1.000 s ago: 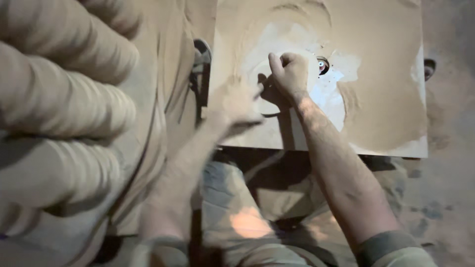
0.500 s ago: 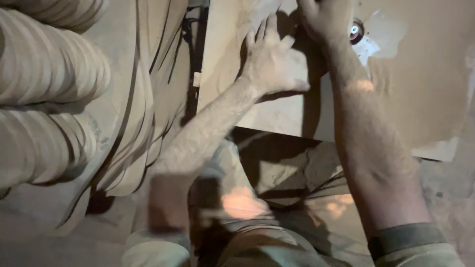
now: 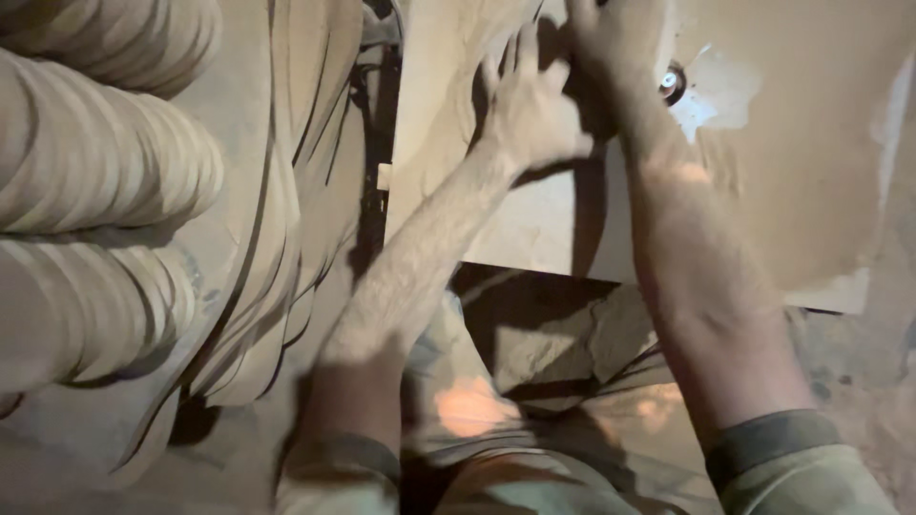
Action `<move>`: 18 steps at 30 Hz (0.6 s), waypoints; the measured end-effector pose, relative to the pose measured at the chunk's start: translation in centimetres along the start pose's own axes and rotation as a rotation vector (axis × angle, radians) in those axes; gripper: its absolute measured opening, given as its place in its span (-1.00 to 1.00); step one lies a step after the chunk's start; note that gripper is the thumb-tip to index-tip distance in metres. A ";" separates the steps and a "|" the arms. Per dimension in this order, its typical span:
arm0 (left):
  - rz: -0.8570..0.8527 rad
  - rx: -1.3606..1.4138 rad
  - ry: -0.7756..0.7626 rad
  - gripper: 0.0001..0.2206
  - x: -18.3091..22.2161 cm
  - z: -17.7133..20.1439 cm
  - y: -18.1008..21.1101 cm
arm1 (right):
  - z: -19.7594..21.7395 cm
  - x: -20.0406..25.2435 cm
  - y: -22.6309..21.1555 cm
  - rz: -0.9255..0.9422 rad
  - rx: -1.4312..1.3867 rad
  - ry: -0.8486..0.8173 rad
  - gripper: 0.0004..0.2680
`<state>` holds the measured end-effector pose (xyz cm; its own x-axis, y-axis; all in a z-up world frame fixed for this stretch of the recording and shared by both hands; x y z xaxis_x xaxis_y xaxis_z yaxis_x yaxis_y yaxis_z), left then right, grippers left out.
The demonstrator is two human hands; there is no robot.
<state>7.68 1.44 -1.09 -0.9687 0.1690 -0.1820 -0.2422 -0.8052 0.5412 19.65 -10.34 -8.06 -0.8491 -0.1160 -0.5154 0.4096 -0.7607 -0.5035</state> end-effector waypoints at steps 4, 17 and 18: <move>0.145 -0.018 -0.141 -0.26 4.6 -1.4 -0.1 | 2.5 2.9 -3.8 -0.040 -0.038 -0.057 -0.68; -0.107 0.082 -0.154 -0.42 9.7 1.7 0.3 | 8.5 8.6 -8.8 -0.268 -0.014 -0.021 -0.71; -0.155 0.138 -0.161 -0.42 9.6 2.4 -0.2 | 8.2 8.7 -8.5 -0.268 0.007 -0.044 -0.70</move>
<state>-1.72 4.60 -1.00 -0.9131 0.3812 -0.1447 -0.3828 -0.6794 0.6260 6.01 -10.14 -2.56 -0.9407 0.0626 -0.3333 0.1659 -0.7721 -0.6134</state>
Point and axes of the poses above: each hand's wrist, its own x-axis away from the middle knuckle, its own z-axis out of the back of the hand, y = z × x, the point moved 7 cm from there along -x, towards the middle knuckle, and after that the axes turned 10 degrees about x, right-handed, at the moved point
